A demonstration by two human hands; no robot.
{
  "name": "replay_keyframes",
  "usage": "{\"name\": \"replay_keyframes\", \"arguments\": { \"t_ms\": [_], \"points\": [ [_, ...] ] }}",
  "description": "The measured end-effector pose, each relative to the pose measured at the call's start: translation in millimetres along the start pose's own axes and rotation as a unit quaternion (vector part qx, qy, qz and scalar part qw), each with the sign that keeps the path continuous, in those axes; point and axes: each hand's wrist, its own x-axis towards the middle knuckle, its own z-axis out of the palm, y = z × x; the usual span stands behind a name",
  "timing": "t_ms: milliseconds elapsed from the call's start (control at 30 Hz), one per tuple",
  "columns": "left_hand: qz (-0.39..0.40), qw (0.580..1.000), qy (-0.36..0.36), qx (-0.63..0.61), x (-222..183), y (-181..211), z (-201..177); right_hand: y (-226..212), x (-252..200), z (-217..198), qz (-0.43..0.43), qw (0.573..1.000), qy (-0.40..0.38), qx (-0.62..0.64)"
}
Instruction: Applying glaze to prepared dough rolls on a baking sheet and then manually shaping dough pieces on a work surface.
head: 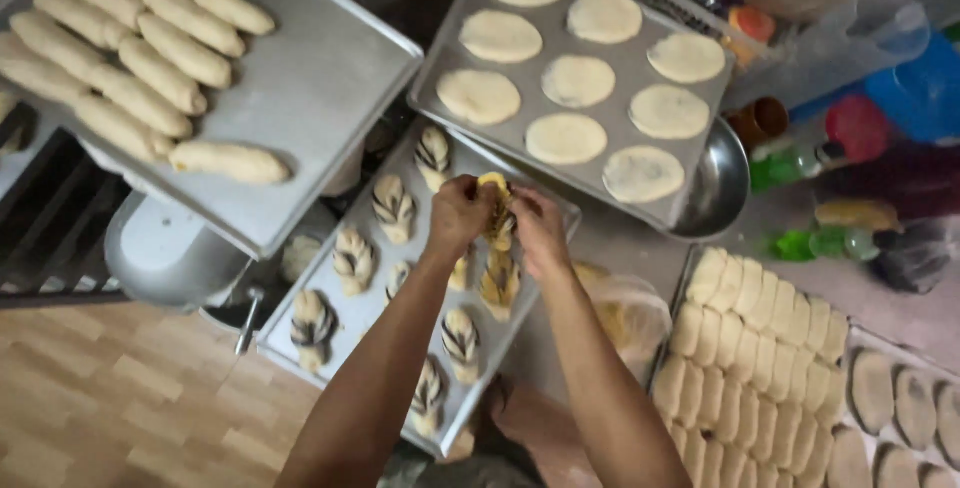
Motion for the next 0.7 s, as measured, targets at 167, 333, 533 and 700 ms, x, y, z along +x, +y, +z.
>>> {"name": "replay_keyframes", "arguments": {
  "t_ms": [167,333,533,700],
  "points": [
    [0.002,0.993,-0.040,0.107,75,-32,25,38,66,23,-0.023,0.990,0.059,-0.123],
    [0.030,0.985,-0.071,0.153,64,-4,-5,0,32,38,-0.048,0.925,0.048,-0.374],
    [0.077,0.994,-0.073,-0.014,-6,43,-105,12,21,25,-0.143,0.841,0.022,-0.522],
    [0.051,0.987,-0.113,-0.103,-62,29,-137,-13,-6,45,-0.046,0.879,0.060,-0.470]
  ]
}}
